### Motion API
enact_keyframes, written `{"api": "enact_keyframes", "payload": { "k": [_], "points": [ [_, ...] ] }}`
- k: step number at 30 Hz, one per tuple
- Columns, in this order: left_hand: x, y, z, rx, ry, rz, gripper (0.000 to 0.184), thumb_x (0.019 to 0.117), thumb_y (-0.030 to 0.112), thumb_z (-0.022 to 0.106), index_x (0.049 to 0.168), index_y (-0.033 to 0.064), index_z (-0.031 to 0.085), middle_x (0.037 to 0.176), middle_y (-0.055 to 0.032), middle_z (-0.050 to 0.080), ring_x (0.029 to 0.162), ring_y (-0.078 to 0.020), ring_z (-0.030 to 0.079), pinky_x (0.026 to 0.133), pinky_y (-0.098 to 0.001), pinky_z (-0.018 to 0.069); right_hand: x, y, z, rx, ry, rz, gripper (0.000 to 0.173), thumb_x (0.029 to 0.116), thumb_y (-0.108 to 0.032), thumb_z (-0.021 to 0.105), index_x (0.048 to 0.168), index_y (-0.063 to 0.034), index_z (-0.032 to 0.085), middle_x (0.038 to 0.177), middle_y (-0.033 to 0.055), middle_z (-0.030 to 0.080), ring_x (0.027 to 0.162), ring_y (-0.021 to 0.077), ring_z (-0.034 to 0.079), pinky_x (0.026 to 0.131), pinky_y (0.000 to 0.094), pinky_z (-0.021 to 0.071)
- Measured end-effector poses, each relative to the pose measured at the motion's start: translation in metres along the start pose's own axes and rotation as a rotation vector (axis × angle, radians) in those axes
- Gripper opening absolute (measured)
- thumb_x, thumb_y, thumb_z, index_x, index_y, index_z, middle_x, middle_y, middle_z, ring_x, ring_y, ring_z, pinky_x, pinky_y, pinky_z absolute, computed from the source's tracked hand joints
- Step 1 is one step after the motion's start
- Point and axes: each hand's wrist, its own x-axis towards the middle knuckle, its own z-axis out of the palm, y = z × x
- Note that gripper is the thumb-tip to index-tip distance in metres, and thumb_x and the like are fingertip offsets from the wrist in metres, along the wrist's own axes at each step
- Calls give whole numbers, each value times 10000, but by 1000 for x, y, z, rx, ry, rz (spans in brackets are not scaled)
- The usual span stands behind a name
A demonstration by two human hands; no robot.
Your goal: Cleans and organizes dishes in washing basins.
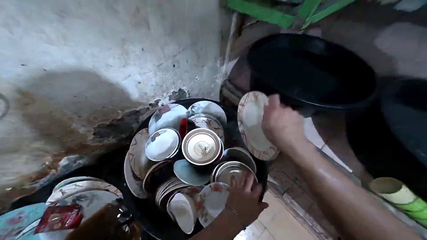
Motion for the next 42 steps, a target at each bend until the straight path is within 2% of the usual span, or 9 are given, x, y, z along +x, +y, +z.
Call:
{"api": "enact_keyframes", "payload": {
  "k": [3, 6, 8, 12, 15, 20, 25, 31, 42],
  "points": [
    [-1, -30, 16, 144, 54, -87, 601, 962, 625, 574, 1332, 167, 695, 1578, -169, 476, 1498, -420, 370, 1201, -710, 209, -26, -1, 39, -83, -36, -62, 404, 1014, -78, 527, 1393, 47, 463, 949, 308, 668, 782, 515, 690, 611, 645, 539],
    [-6, -64, 32, 391, 363, 31, 289, 956, 339, 654, 1090, 115, 778, 1393, -151, 656, 1340, -378, 584, 1124, -603, 433, -38, 3, 78, -52, -142, -20, 664, 980, -100, 604, 1570, -36, 307, 1153, 305, 645, 819, 472, 704, 659, 609, 565],
    [-5, -77, 34, 371, 476, 109, 316, 968, 414, 638, 1072, 147, 772, 1332, -118, 692, 1313, -339, 607, 1122, -589, 441, -38, 12, 107, 34, -225, 82, 764, 976, -117, 614, 1633, -159, 226, 1319, 312, 572, 834, 476, 699, 689, 626, 576],
    [-11, -73, -15, 89, 525, 275, 248, 1022, 281, 593, 1145, 155, 766, 1279, -67, 712, 1316, -278, 605, 1177, -515, 419, -33, 27, 143, 127, -294, 160, 615, 1053, -224, 519, 1619, -198, 282, 1403, 302, 537, 980, 518, 679, 773, 680, 556],
    [-52, -48, -49, 42, 521, 215, 255, 1017, 257, 601, 1208, 177, 751, 1307, -60, 699, 1339, -286, 585, 1156, -560, 432, -13, 20, 139, 208, -159, 7, 447, 1050, -276, 565, 1416, -20, 569, 1427, 313, 510, 1263, 539, 530, 944, 696, 495],
    [-130, -49, -10, 252, 345, -98, 573, 838, 515, 770, 1330, 232, 698, 1539, -118, 537, 1470, -400, 429, 1090, -790, 308, 69, -38, 173, 516, -453, -53, 448, 1101, -328, 452, 1378, -3, 591, 1333, 272, 621, 1266, 439, 587, 1064, 649, 442],
    [-145, -79, 20, 320, 343, -151, 693, 883, 668, 658, 1464, 298, 587, 1607, -40, 467, 1515, -320, 382, 1122, -810, 227, 120, -52, 283, 488, -617, -73, 480, 1031, -381, 620, 1334, -10, 642, 1400, 305, 565, 1325, 476, 523, 1110, 666, 390],
    [-113, -81, 8, 325, 323, -249, 916, 740, 495, 872, 1545, 279, 494, 1659, -76, 378, 1546, -351, 310, 1111, -812, 250, 102, -62, 201, 367, -481, -73, 467, 971, -383, 697, 1230, 5, 674, 1198, 297, 669, 1156, 486, 632, 978, 716, 469],
    [-56, -91, -27, 140, -26, -477, 915, 889, 576, 690, 1649, 285, 271, 1743, -87, 115, 1593, -392, 91, 1121, -778, 262, 63, -51, 102, 507, -119, -318, 355, 1017, -194, 644, 1359, -101, 647, 1241, 208, 692, 1157, 391, 668, 993, 638, 513]
  ]
}}
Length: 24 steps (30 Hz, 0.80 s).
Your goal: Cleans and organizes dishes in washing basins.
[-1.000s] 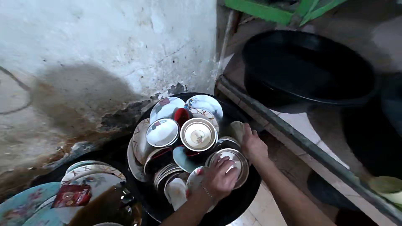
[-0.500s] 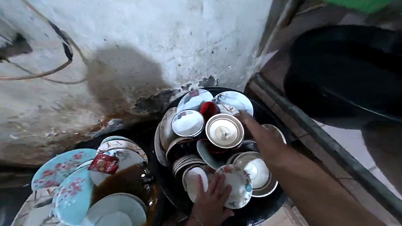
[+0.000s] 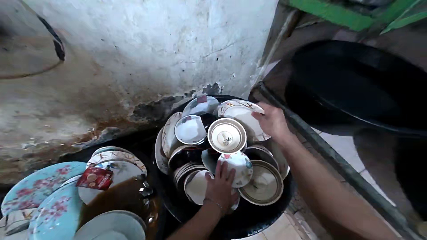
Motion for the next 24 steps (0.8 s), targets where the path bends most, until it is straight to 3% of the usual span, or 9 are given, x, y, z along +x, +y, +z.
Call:
{"api": "enact_keyframes", "payload": {
  "k": [3, 6, 9, 12, 15, 17, 21, 24],
  "points": [
    [16, 3, 0, -5, 1, -39, 926, 888, 529, 710, 1654, 281, 251, 1747, -85, 81, 1591, -410, 65, 1096, -789, 277, -31, -20, -41, -61, 87, -18, 314, 1050, -187, 580, 1348, -97, 622, 1072, 243, 715, 975, 436, 710, 841, 668, 546],
    [28, 6, 8, -16, 84, -92, 858, 924, 420, 689, 1652, 289, 253, 1750, -86, 40, 1594, -407, 41, 1061, -801, 317, -77, -38, -85, -117, 218, 68, 399, 1073, -210, 540, 1446, -89, 468, 997, 283, 680, 835, 474, 693, 697, 664, 547],
    [31, 4, 17, -5, 192, -68, 879, 923, 387, 712, 1657, 285, 239, 1749, -94, 34, 1594, -404, 52, 1029, -794, 361, -126, -54, -125, -177, 327, 263, 544, 1052, -191, 551, 1548, -158, 329, 1098, 342, 642, 888, 548, 662, 700, 724, 510],
    [30, -4, 16, -70, 209, -20, 852, 912, 406, 738, 1634, 263, 309, 1746, -88, 78, 1593, -396, 68, 1088, -790, 290, -182, -63, -147, -216, 390, 476, 613, 1009, -105, 557, 1564, -237, 333, 1183, 360, 617, 964, 586, 634, 725, 770, 474],
    [13, -27, 14, -240, 316, 106, 558, 959, 286, 692, 1488, 174, 556, 1675, -138, 306, 1543, -359, 290, 1183, -675, 296, -229, -59, -143, -265, 363, 599, 622, 999, -58, 524, 1571, -201, 323, 1105, 385, 616, 907, 607, 625, 695, 772, 472],
    [-12, -47, 7, -259, 374, 123, 436, 963, 259, 685, 1382, 146, 643, 1589, -157, 436, 1475, -356, 408, 1195, -612, 336, -243, -68, -126, -293, 279, 682, 617, 991, -22, 515, 1562, -148, 318, 1079, 398, 617, 919, 612, 631, 719, 767, 486],
    [-56, -81, -7, -206, 326, -26, 413, 964, 323, 692, 1312, 101, 679, 1481, -163, 539, 1365, -351, 523, 1119, -524, 460, -245, -83, -80, -239, 124, 744, 651, 972, -23, 549, 1573, -80, 306, 1298, 400, 540, 1058, 601, 615, 817, 767, 495],
    [-76, -84, -15, -226, 140, -62, 492, 953, 358, 712, 1361, 93, 643, 1438, -169, 566, 1340, -350, 540, 1117, -533, 453, -240, -85, -44, -142, 34, 783, 709, 981, -108, 599, 1589, -36, 241, 1370, 398, 497, 1102, 581, 610, 860, 742, 507]
  ]
}}
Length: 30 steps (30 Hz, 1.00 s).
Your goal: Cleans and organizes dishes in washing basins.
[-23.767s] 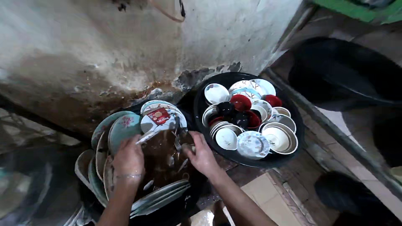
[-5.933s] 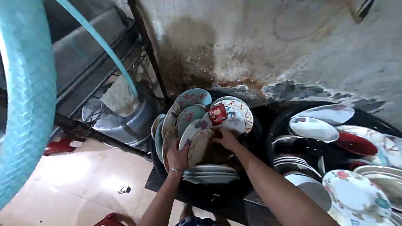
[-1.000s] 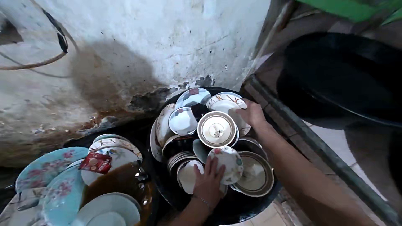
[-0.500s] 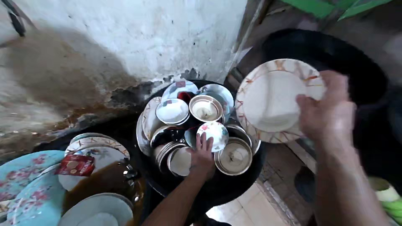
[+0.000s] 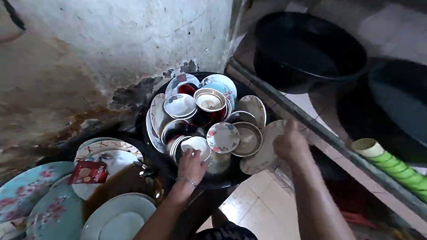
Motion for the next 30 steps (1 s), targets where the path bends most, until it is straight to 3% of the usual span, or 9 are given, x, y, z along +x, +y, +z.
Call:
{"api": "enact_keyframes", "payload": {
  "k": [4, 8, 11, 13, 15, 20, 23, 26, 30],
  "points": [
    [-17, 13, 15, -131, -139, 135, 641, 900, 260, 727, 1505, 210, 518, 1529, -87, 511, 1397, -283, 504, 1150, -520, 428, 6, -11, 40, -9, -146, 116, 603, 1081, -340, 478, 1537, -7, 265, 1223, 332, 616, 1002, 457, 704, 840, 618, 589],
    [-30, 26, 25, -212, -138, 241, 697, 867, 245, 723, 1527, 248, 499, 1547, -13, 510, 1456, -210, 436, 1231, -509, 300, 8, -9, 64, 12, -342, 154, 805, 1043, -661, 349, 1389, 52, 492, 1148, 294, 664, 976, 411, 707, 859, 582, 575],
    [-25, 29, 14, -254, -119, 219, 595, 892, 267, 692, 1474, 295, 572, 1425, 18, 626, 1337, -177, 565, 1164, -455, 421, 11, 0, 89, 121, -495, 201, 945, 981, -793, 247, 1182, 34, 655, 929, 223, 691, 762, 330, 691, 720, 512, 587],
    [-16, 21, -4, -154, -197, 194, 526, 931, 262, 681, 1445, 337, 600, 1352, 11, 681, 1265, -207, 628, 1095, -492, 484, 12, 8, 111, 147, -631, 252, 953, 961, -825, 208, 1182, -4, 640, 814, 159, 665, 630, 264, 646, 616, 442, 568],
    [-4, 6, -20, 0, -347, 186, 436, 964, 231, 653, 1398, 276, 642, 1310, -68, 699, 1243, -299, 639, 1058, -581, 484, 5, 9, 127, 70, -750, 223, 916, 974, -810, 191, 1224, -41, 622, 798, 128, 662, 587, 225, 619, 572, 399, 541],
    [23, -4, -71, 374, -480, 44, 399, 958, 74, 592, 1327, 187, 694, 1311, -157, 668, 1220, -394, 628, 974, -643, 511, 10, -31, 99, -175, -859, -128, 740, 1019, -706, 367, 1215, -43, 630, 849, 119, 681, 665, 237, 673, 661, 425, 587],
    [36, 1, -77, 471, -436, -56, 318, 993, 73, 569, 1271, 147, 705, 1266, -171, 687, 1176, -396, 647, 997, -627, 483, 75, -54, 70, -71, -564, -271, 502, 1101, -440, 435, 1271, -26, 662, 1032, 205, 719, 880, 343, 708, 847, 551, 567],
    [54, -2, -73, 493, -412, -75, 296, 990, 81, 583, 1251, 131, 711, 1243, -154, 700, 1175, -377, 644, 1069, -603, 435, 179, -67, 74, 3, -201, -433, 346, 1077, -245, 494, 1247, -13, 687, 1198, 256, 688, 1126, 438, 663, 982, 664, 497],
    [62, -23, -66, 453, -254, -5, 259, 970, 83, 622, 1206, 125, 719, 1189, -157, 716, 1163, -374, 649, 1098, -603, 403, 266, -97, 113, 24, -267, -354, 486, 1075, -377, 506, 1304, 37, 618, 1302, 304, 625, 1251, 480, 585, 1044, 692, 439]
  ]
}}
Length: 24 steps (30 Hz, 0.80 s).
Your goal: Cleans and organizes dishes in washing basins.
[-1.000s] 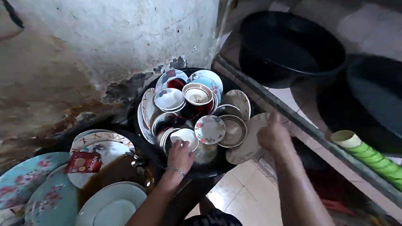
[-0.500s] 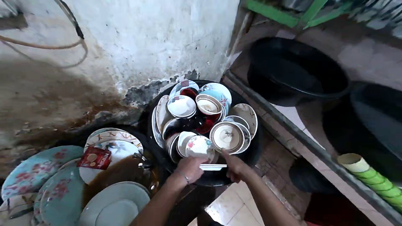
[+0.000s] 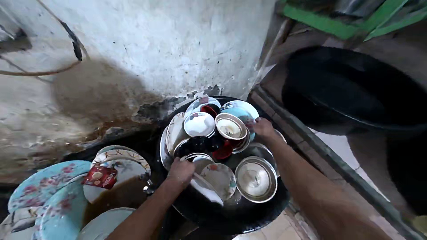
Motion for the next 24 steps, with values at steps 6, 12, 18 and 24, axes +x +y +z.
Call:
{"api": "enact_keyframes", "payload": {
  "k": [6, 12, 18, 24],
  "points": [
    [-59, 60, 50, -274, 572, 240, 336, 925, 241, 680, 1257, 211, 725, 1316, -58, 694, 1352, -327, 567, 1133, -722, 329, 50, 15, 33, 87, -123, 24, 473, 1032, -398, 600, 1304, -14, 646, 1263, 297, 642, 1185, 480, 615, 979, 713, 466],
    [-52, 68, 43, -39, 2, 219, 382, 955, 316, 725, 1275, 107, 706, 1400, -164, 632, 1389, -424, 500, 1182, -720, 220, 7, -7, -7, 172, 51, -225, 369, 987, -292, 703, 1215, -6, 657, 1137, 243, 692, 1067, 397, 679, 955, 639, 519],
    [-53, 55, 2, 90, -261, 41, 345, 997, 3, 550, 1336, 11, 612, 1271, -231, 664, 1218, -450, 599, 1141, -642, 331, -61, -49, -45, -62, 303, -408, 309, 1051, -272, 588, 1305, -105, 646, 1029, 251, 717, 968, 480, 697, 820, 708, 523],
    [-50, 53, -7, 133, -311, 6, 340, 967, -29, 561, 1295, 6, 644, 1237, -246, 673, 1189, -469, 605, 1130, -683, 318, -110, -55, -84, -52, 487, -351, 345, 1062, -220, 554, 1334, -9, 569, 1015, 290, 696, 923, 504, 693, 787, 697, 529]
  ]
}}
